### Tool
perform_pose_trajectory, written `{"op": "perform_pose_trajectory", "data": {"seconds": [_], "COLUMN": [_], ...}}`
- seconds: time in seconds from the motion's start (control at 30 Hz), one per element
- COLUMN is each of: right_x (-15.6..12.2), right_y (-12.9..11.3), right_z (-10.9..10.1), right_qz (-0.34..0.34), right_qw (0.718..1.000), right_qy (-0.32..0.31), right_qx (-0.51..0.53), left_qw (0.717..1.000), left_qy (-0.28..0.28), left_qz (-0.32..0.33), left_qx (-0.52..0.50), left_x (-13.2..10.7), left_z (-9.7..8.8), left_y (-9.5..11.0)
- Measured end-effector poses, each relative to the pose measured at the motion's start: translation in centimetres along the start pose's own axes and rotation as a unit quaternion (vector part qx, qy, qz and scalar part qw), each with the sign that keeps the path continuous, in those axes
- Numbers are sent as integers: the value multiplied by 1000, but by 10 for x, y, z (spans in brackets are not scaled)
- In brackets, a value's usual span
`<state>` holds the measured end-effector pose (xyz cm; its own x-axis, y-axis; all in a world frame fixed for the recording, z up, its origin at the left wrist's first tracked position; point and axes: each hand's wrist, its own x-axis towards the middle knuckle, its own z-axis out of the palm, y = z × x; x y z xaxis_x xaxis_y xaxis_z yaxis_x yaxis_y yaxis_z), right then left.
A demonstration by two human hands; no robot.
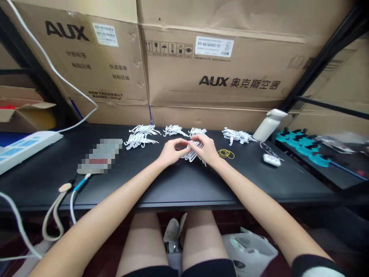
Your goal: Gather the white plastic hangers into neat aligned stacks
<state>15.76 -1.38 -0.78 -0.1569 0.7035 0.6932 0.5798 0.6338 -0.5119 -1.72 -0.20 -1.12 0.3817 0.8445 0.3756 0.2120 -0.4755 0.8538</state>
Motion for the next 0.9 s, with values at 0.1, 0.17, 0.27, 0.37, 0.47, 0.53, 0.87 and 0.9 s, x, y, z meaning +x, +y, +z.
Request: {"op": "perform_pose_trajectory", "data": {"seconds": [0.1, 0.17, 0.27, 0.37, 0.47, 0.53, 0.87, 0.9], "right_x": [0, -1, -1, -1, -2, -2, -4, -4], "right_y": [0, -1, -2, -4, -8, -12, -20, -21], "right_z": [1, 1, 1, 0, -2, -2, -2, -1], "right_qz": [-12, -19, -26, -22, -16, -13, -74, -82], "right_qw": [1000, 999, 999, 999, 999, 1000, 997, 996], "right_qy": [19, 33, 46, 42, 33, 26, -3, -7], "right_qx": [3, 4, 7, 6, 0, -1, 29, 34], "left_qw": [1000, 999, 998, 999, 991, 984, 974, 974], "left_qy": [11, 22, 42, 15, -11, -11, -29, -33], "left_qz": [11, 10, 3, -34, -107, -136, -190, -189], "left_qx": [7, 24, 46, -1, -84, -111, -119, -120], "left_x": [1, 1, 1, 0, -1, -1, -1, -2], "left_z": [-2, -3, -3, -3, -3, -3, -9, -10], "left_y": [-2, -3, -3, 2, 8, 11, 17, 18]}}
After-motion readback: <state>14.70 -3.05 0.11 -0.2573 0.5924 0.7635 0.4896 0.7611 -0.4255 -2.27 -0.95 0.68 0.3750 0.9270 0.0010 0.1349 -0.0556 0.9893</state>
